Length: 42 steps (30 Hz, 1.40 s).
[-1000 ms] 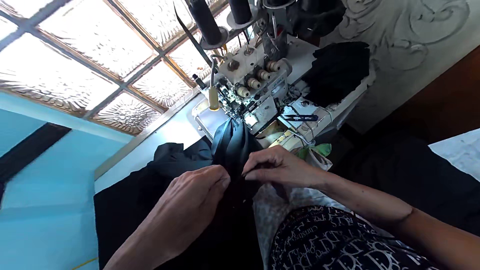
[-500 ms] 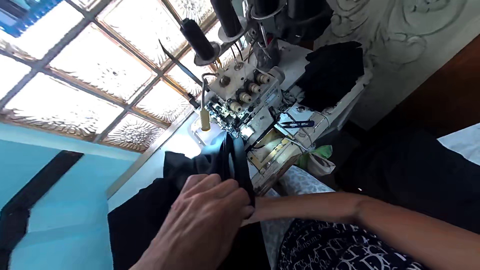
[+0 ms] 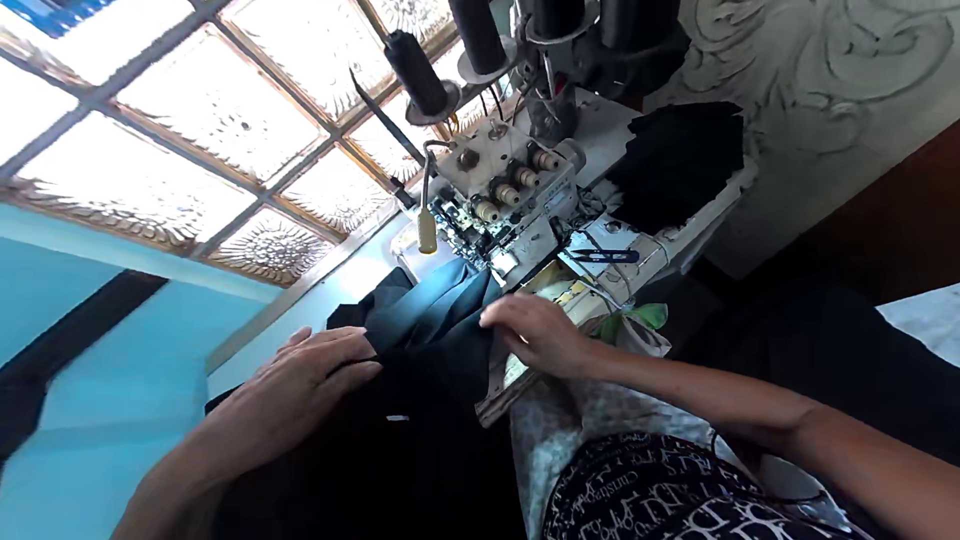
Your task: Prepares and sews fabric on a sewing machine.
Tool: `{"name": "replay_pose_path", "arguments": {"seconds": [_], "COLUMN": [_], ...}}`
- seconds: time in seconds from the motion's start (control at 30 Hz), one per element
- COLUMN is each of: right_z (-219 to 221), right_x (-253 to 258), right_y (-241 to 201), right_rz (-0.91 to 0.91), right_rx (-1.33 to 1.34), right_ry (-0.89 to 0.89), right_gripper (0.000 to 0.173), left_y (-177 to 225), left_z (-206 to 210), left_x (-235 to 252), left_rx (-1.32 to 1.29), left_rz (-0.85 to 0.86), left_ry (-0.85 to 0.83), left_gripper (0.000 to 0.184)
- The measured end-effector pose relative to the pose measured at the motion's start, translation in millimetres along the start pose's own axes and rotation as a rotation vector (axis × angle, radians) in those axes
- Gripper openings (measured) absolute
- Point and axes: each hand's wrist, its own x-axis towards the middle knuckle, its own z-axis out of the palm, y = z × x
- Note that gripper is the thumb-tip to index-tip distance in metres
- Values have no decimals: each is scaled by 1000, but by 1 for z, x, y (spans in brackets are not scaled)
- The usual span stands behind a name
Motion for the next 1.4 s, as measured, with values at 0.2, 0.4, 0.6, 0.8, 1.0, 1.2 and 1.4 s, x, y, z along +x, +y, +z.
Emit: {"name": "replay_pose_path", "arguments": {"seconds": [0.2, 0.4, 0.6, 0.8, 1.0, 1.2, 1.4], "right_z": [-6, -17, -16, -7, 4, 17, 7], "right_x": [36, 55, 55, 53, 60, 65, 60], "right_y": [-7, 6, 57, 60, 33, 31, 30], "right_rz": [-63, -161, -8, 25, -163, -262, -236], "right_rx": [174, 312, -153, -150, -22, -30, 25], "right_ry": [-332, -212, -116, -38, 34, 73, 42], "right_gripper": [24, 13, 11, 10, 8, 10, 5], "left_y": [25, 28, 7, -2, -6, -9, -16], "left_z": [-7, -16, -20, -14, -8, -1, 3], "left_x": [-8, -31, -49, -54, -55, -55, -48], "left_rx": [148, 217, -217, -215, -318, -334, -335], "left_rz": [65, 0, 132, -91, -145, -122, -54], "left_ry": [103, 142, 73, 223, 291, 322, 370], "left_gripper": [41, 39, 29, 36, 28, 29, 27]}}
